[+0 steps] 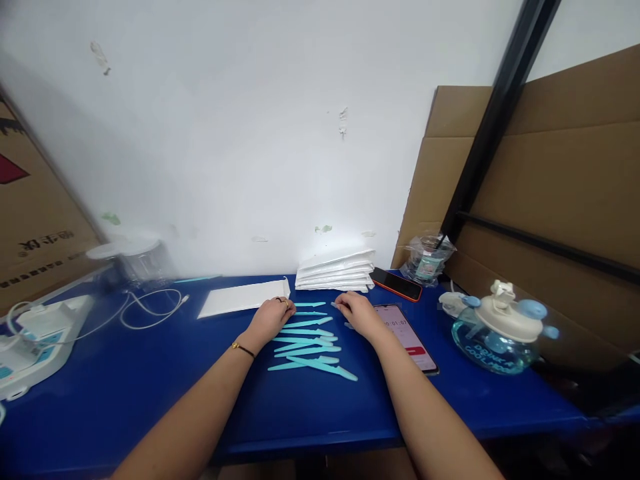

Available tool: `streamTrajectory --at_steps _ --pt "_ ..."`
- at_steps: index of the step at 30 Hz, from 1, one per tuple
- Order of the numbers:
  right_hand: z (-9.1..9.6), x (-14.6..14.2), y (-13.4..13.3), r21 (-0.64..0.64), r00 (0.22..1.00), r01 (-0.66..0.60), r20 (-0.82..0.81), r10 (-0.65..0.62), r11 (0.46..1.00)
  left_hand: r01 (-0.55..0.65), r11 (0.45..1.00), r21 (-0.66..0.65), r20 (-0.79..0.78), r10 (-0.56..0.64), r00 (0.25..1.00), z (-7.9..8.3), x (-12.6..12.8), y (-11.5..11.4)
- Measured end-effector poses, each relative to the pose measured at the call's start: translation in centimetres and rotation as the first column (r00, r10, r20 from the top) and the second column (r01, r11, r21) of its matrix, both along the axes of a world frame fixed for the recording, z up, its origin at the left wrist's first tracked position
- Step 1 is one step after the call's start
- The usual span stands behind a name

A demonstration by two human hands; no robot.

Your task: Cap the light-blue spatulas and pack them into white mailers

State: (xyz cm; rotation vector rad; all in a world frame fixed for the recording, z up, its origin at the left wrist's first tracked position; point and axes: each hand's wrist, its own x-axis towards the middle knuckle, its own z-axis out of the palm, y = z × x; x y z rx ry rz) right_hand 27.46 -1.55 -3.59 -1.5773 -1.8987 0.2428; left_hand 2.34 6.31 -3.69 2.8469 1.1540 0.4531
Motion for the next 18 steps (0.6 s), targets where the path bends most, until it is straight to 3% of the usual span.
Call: streamTrajectory --at_steps 13,18 --pt "0.3 -1.3 -0.2 -0.073 0.990 -0.097 -0.113 0.088 0.993 0.008 0.995 -0.103 0.158 0.008 0.987 0.0 -0.2 -0.2" --pt "0.4 -2.3 -0.4 -0.113 0.978 -0.137 -0.174 0.117 0.984 0.088 0.990 -0.110 0.188 -0.066 0.980 0.1 0.0 -0.6"
